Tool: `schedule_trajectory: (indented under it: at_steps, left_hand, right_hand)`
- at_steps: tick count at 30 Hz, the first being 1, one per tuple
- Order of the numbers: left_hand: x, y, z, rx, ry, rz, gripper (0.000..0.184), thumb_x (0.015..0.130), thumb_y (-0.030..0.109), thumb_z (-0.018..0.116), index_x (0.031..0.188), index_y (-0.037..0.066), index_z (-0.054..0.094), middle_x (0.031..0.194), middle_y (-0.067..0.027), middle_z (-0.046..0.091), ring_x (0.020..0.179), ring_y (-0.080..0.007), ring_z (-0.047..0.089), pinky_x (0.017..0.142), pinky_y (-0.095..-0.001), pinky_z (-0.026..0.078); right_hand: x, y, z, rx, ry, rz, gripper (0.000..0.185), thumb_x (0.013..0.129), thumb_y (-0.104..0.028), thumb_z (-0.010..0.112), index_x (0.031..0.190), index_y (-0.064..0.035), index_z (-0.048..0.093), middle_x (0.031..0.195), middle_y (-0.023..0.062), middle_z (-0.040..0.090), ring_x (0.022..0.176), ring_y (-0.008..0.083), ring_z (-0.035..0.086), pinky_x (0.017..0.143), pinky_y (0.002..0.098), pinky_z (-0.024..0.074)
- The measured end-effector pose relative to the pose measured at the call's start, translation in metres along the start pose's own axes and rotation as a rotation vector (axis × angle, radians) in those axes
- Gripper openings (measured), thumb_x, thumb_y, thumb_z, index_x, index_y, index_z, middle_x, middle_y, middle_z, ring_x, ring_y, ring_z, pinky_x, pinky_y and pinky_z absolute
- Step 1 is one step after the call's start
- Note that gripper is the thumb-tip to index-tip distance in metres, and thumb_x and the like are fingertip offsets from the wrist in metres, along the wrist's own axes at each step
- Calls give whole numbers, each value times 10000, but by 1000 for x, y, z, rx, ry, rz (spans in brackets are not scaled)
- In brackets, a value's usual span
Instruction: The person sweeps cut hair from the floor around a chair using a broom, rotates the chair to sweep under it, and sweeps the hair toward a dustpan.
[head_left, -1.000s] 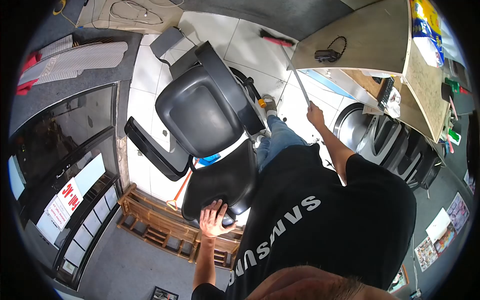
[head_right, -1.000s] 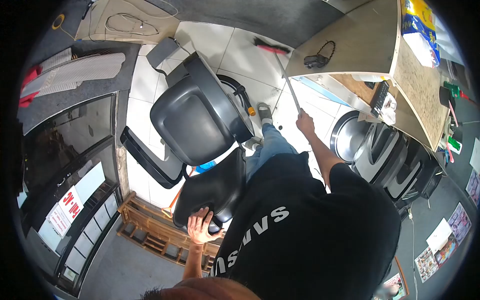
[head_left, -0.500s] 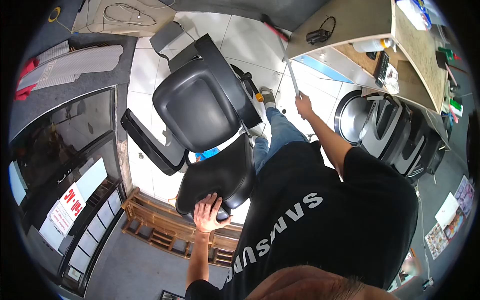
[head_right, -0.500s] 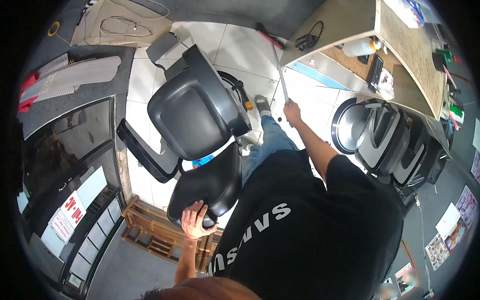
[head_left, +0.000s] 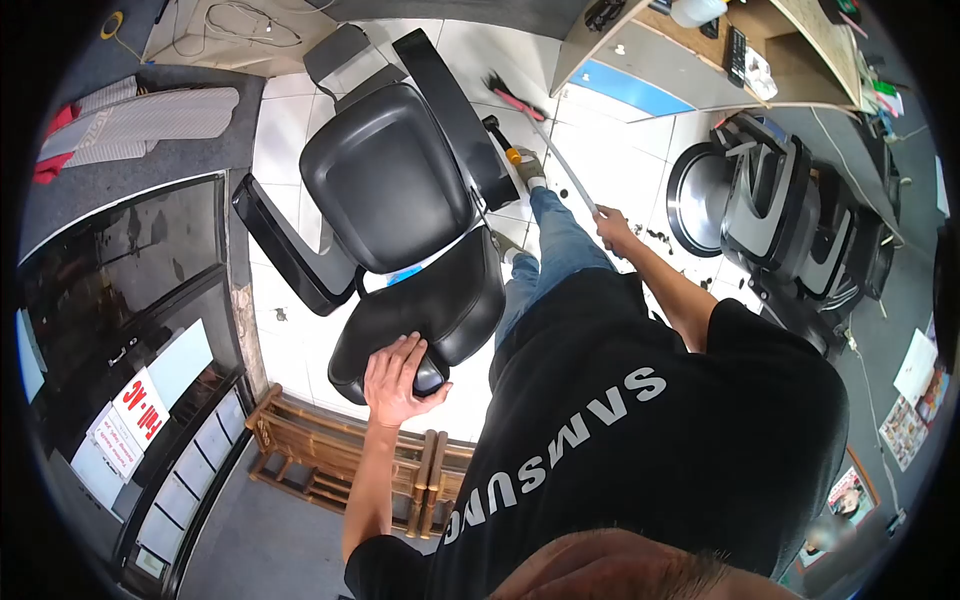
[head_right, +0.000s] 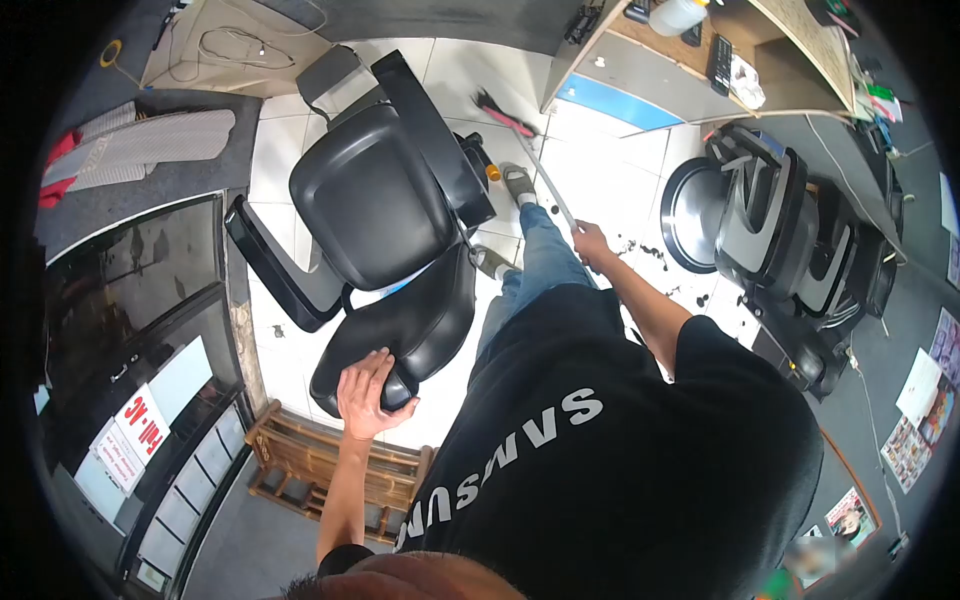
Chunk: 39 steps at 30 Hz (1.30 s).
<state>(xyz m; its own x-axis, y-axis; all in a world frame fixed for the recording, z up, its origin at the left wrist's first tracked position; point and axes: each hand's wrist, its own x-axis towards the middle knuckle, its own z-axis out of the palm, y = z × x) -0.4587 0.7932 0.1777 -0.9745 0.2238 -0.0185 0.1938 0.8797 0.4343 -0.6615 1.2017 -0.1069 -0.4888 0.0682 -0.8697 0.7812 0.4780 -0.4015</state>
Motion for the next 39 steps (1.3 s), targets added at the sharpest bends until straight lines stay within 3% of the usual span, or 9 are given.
schedule_trajectory:
  at_steps: [6, 12, 16, 27, 31, 34, 36, 37, 39]
  left_hand:
    - [-3, 3, 1, 11, 7, 23, 587, 647, 361, 777, 1110, 40, 613, 1134, -117, 644, 996, -277, 618, 829, -376, 458]
    - [-4, 8, 1, 42, 23, 18, 585, 645, 359, 783, 1102, 24, 633, 1126, -91, 644, 981, -253, 610, 820, -362, 462]
    - [-9, 10, 2, 32, 39, 19, 589, 664, 347, 779, 1129, 18, 630, 1133, -90, 639, 986, -248, 603, 819, -355, 461]
    - [-14, 14, -3, -9, 100, 21, 530, 734, 319, 757, 1138, 9, 612, 1104, -102, 647, 929, -266, 602, 807, -358, 465]
    - [-12, 21, -3, 0, 113, 5, 493, 739, 296, 750, 1118, 8, 619, 1076, -111, 656, 914, -285, 609, 814, -372, 469]
    - [-10, 20, 1, 3, 137, -6, 456, 743, 280, 740, 1092, 8, 628, 1057, -120, 662, 909, -301, 617, 820, -385, 471]
    - [-8, 23, 0, 5, 141, -20, 426, 751, 263, 726, 1079, 9, 632, 1050, -123, 665, 910, -309, 619, 815, -391, 471]
    - [-7, 24, 0, 6, 143, -29, 411, 755, 255, 719, 1073, 9, 634, 1047, -125, 666, 910, -312, 620, 813, -394, 471]
    - [-7, 21, 6, -24, 215, -59, 283, 804, 203, 659, 1006, 4, 650, 989, -133, 671, 884, -311, 624, 791, -385, 469]
  right_hand:
    - [103, -21, 7, -94, -45, -448, 728, 780, -129, 484, 1470, -14, 282, 661, 101, 572, 430, 161, 494, 394, 321, 434]
    - [159, -23, 5, -807, 35, -316, 605, 801, -127, 483, 1394, -35, 406, 829, 229, 658, 563, 289, 657, 477, 395, 540]
    - [88, 123, -24, -1064, 136, -438, 683, 789, -154, 507, 1452, -127, 343, 1026, 201, 671, 871, 370, 668, 803, 455, 543]
    - [-99, 237, -72, -685, 261, -318, 428, 865, -202, 504, 1264, -51, 535, 1049, 269, 640, 970, 423, 628, 860, 475, 502]
    - [-79, 185, -66, -612, 138, -268, 374, 848, -198, 516, 1178, -32, 574, 1029, 255, 647, 946, 408, 636, 841, 474, 510]
    - [10, 161, -29, -603, 224, -435, 384, 860, -209, 539, 1173, 12, 565, 803, 184, 666, 629, 276, 668, 613, 370, 555]
    - [43, 101, 0, -144, -45, -203, 342, 862, -123, 539, 1186, -14, 531, 703, 117, 555, 529, 214, 560, 518, 327, 534]
    - [10, 52, 11, 302, -146, -174, 202, 849, -80, 532, 1035, -5, 555, 665, 100, 534, 547, 203, 553, 430, 325, 445]
    - [71, 14, 24, 149, -443, -367, 97, 795, -22, 530, 717, -34, 475, 610, 83, 499, 445, 166, 448, 377, 300, 342]
